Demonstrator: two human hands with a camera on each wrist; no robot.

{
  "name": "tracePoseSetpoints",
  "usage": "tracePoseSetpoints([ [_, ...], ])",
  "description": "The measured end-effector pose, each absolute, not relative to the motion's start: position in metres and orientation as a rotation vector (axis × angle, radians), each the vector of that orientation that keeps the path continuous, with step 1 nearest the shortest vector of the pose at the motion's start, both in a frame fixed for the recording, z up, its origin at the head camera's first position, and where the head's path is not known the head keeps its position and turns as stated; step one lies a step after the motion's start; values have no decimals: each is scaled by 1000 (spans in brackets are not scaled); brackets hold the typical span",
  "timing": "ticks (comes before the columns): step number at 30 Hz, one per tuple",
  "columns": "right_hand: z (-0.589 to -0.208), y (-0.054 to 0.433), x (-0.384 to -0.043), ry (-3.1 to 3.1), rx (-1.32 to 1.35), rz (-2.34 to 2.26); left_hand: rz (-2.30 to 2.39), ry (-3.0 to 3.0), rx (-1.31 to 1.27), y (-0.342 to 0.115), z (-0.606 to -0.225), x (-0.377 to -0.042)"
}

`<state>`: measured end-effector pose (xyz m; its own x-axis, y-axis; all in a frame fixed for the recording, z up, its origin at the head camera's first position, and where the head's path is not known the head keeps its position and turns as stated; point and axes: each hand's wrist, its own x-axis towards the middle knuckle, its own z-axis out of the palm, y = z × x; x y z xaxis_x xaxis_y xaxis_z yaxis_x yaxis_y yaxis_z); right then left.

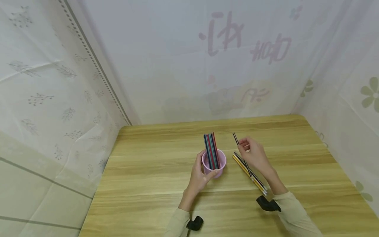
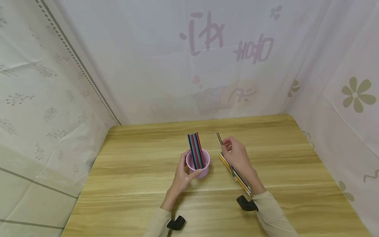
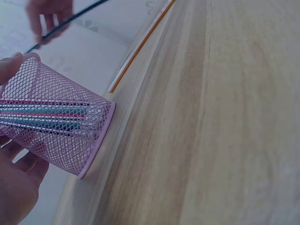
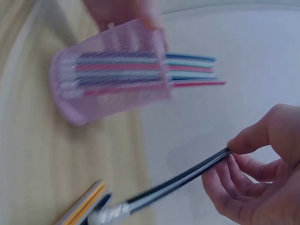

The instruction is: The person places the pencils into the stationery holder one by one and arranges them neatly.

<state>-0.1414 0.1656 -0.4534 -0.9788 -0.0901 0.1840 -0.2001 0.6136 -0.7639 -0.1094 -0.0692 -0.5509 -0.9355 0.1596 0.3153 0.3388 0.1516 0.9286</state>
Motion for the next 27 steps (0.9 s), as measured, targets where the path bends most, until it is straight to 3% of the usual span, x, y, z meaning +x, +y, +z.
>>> tracePoseSetpoints([
  [14,-391,123,-149,-2393,232,1538,-1863,-2284,-497,-70,-552,-110],
  [27,-406,90,-161,-2362,325,1626,-1902,-2273,-494,-69,-551,-110],
])
